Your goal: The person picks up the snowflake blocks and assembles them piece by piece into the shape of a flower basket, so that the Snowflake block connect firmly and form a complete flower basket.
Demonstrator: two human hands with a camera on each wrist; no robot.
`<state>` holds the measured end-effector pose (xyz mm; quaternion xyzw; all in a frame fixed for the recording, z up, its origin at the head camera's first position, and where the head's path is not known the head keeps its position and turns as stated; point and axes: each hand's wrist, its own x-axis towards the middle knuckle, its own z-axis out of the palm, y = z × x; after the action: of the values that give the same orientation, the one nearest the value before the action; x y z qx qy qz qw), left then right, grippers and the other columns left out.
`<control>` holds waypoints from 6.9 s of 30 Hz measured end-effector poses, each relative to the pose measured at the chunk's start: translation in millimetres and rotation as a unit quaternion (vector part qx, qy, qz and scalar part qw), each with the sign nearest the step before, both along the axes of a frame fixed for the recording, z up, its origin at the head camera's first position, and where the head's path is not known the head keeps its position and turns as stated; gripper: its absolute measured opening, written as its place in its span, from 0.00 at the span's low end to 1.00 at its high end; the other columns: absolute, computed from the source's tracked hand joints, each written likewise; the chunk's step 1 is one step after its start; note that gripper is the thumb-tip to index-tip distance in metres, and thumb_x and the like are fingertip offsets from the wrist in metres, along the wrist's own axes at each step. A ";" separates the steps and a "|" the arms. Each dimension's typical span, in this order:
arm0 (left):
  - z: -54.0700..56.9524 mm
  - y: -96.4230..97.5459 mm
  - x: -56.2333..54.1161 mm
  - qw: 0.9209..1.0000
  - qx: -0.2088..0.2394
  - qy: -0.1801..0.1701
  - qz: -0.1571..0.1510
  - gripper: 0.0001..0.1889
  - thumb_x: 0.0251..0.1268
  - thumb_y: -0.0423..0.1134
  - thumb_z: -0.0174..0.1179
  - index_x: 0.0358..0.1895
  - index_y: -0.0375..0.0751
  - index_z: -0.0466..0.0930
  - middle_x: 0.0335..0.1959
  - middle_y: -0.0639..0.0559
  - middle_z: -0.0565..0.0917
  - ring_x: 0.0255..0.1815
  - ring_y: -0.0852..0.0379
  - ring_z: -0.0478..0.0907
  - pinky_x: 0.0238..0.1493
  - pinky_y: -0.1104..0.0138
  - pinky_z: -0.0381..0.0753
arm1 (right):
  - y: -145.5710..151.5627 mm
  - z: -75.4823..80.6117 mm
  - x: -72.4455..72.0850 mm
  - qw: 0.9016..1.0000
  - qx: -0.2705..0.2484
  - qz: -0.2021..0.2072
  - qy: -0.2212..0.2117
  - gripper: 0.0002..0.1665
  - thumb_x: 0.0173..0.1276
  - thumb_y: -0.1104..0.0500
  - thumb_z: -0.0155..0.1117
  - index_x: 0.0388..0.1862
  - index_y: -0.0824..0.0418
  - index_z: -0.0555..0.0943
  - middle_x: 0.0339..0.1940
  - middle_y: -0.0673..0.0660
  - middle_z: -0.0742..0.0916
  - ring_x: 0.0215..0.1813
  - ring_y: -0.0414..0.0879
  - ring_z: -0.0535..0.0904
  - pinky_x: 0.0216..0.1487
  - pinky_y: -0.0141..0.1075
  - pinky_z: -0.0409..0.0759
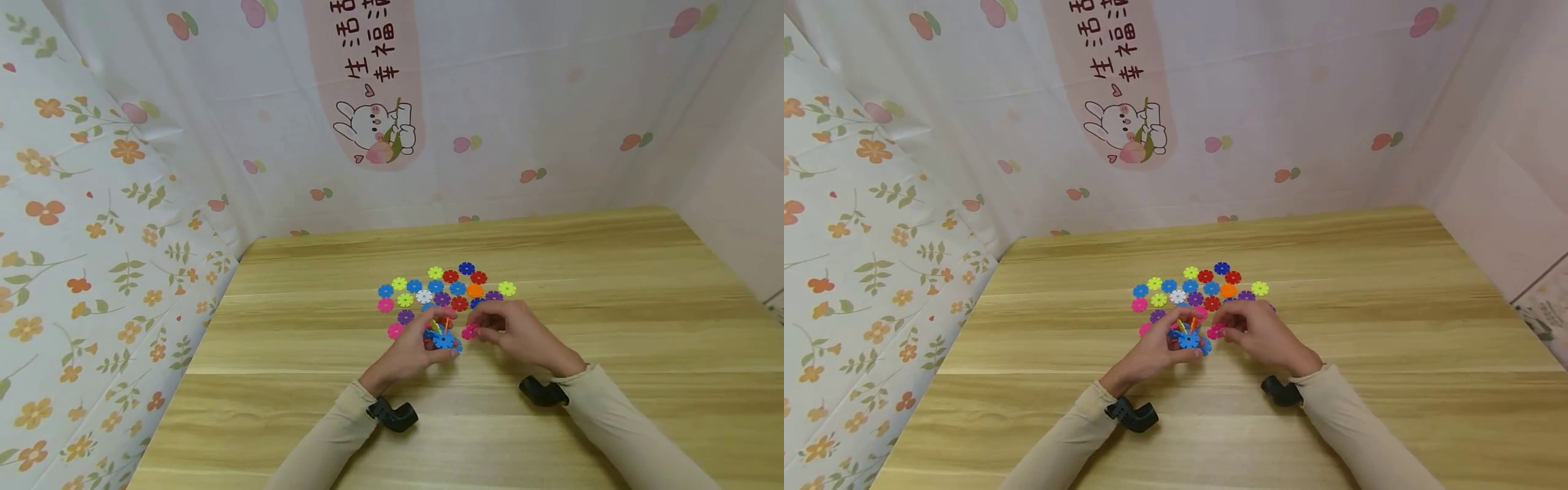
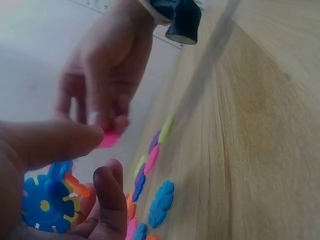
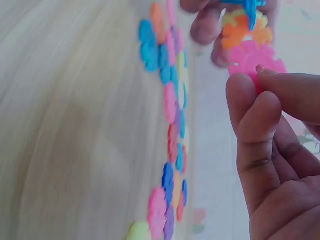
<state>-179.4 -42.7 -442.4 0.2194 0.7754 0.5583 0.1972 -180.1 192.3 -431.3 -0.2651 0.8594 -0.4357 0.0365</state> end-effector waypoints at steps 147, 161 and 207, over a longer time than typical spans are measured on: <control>6.9 -6.5 -0.2 1.000 0.004 0.019 0.010 0.28 0.66 0.32 0.64 0.67 0.57 0.71 0.64 0.56 0.74 0.71 0.52 0.63 0.69 0.44 0.60 | -29.0 3.8 7.9 0.994 -0.037 -0.031 0.094 0.11 0.59 0.72 0.71 0.36 0.58 0.87 0.31 0.50 0.86 0.30 0.37 0.74 0.31 0.30 0.77; 1.7 -0.4 -0.6 0.998 -0.026 0.065 -0.002 0.28 0.63 0.30 0.65 0.66 0.51 0.72 0.61 0.52 0.74 0.62 0.53 0.69 0.63 0.56 0.70 | -36.6 8.8 8.9 0.959 0.077 0.016 0.271 0.09 0.54 0.74 0.74 0.30 0.62 0.87 0.31 0.52 0.84 0.32 0.42 0.80 0.35 0.33 0.83; 0.6 -13.2 -9.4 0.989 0.043 0.125 0.073 0.24 0.60 0.32 0.67 0.61 0.50 0.79 0.56 0.51 0.76 0.58 0.54 0.67 0.56 0.56 0.69 | -61.8 -4.1 -31.1 0.976 0.214 -0.010 0.041 0.10 0.55 0.61 0.78 0.36 0.62 0.88 0.36 0.55 0.86 0.40 0.49 0.81 0.46 0.44 0.83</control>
<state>-188.8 -55.9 -441.8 0.2384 0.7831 0.5724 0.0479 -211.2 130.5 -435.4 -0.2602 0.9360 -0.2311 0.0526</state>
